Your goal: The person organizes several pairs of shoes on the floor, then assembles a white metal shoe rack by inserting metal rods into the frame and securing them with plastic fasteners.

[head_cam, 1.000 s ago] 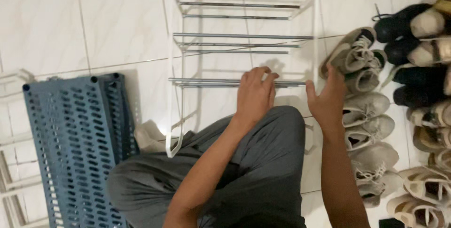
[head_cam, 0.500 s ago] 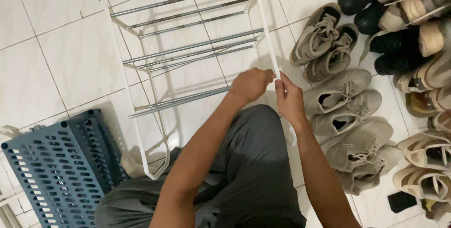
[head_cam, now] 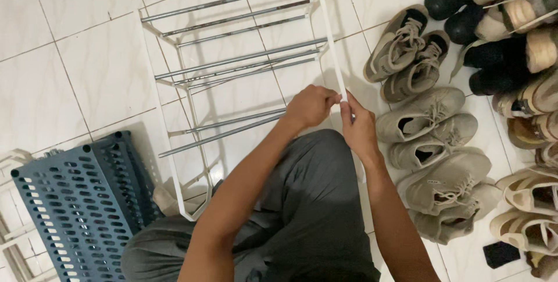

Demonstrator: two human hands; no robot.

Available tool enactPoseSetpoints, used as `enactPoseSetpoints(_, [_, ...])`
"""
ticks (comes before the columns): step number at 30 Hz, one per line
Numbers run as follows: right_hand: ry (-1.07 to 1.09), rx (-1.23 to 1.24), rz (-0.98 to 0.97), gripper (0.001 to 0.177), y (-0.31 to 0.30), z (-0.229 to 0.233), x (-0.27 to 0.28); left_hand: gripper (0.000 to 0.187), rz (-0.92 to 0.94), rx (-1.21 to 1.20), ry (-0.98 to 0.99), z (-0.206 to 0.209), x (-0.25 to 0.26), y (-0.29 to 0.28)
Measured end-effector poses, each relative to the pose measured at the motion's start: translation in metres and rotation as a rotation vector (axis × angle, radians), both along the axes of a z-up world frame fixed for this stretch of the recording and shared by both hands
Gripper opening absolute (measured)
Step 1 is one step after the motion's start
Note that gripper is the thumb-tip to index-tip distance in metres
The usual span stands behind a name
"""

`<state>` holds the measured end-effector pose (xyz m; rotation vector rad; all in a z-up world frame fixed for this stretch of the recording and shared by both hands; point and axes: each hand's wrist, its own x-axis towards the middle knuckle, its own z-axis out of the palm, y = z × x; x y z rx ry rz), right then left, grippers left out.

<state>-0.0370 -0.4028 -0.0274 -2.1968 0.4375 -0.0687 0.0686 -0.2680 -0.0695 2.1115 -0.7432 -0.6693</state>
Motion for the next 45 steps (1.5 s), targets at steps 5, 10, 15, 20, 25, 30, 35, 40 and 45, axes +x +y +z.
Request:
enactPoseSetpoints(5, [-0.096,-0.023,0.024,0.037,-0.003,-0.002,-0.001,0.023,-0.119,-0.132,0.346,0.002,0.023,0.011])
enactPoseSetpoints(10, [0.139,-0.011,-0.003,0.041,-0.009,0.005,0.002,0.020,0.004,0.046,-0.280,0.056,-0.026,0.034])
enactPoseSetpoints(15, [-0.282,-0.511,0.184,0.044,0.017,0.050,-0.001,0.023,0.181,0.038,-0.309,0.113,-0.049,0.077])
enactPoseSetpoints(20, [-0.124,0.310,0.584,0.027,0.084,0.098,-0.007,0.036,0.363,0.148,-0.276,0.152,-0.090,0.152])
enactPoseSetpoints(25, [-0.095,0.515,0.734,0.017,0.181,0.116,-0.006,0.041,0.595,-0.053,-0.251,0.191,-0.154,0.244])
enactPoseSetpoints(30, [-0.128,0.599,0.903,0.015,0.275,0.133,-0.018,0.020,0.976,0.112,-0.463,0.222,-0.260,0.345])
enactPoseSetpoints(35, [-0.087,0.568,1.125,0.014,0.367,0.154,-0.051,0.016,1.248,0.131,-0.691,0.230,-0.354,0.405])
enactPoseSetpoints(40, [-0.711,0.040,1.461,0.030,0.450,0.162,-0.119,0.015,1.514,0.244,-0.645,0.219,-0.432,0.436])
enactPoseSetpoints(45, [-0.857,0.148,1.794,0.028,0.529,0.117,-0.213,0.017,1.890,0.194,-0.521,0.175,-0.532,0.448])
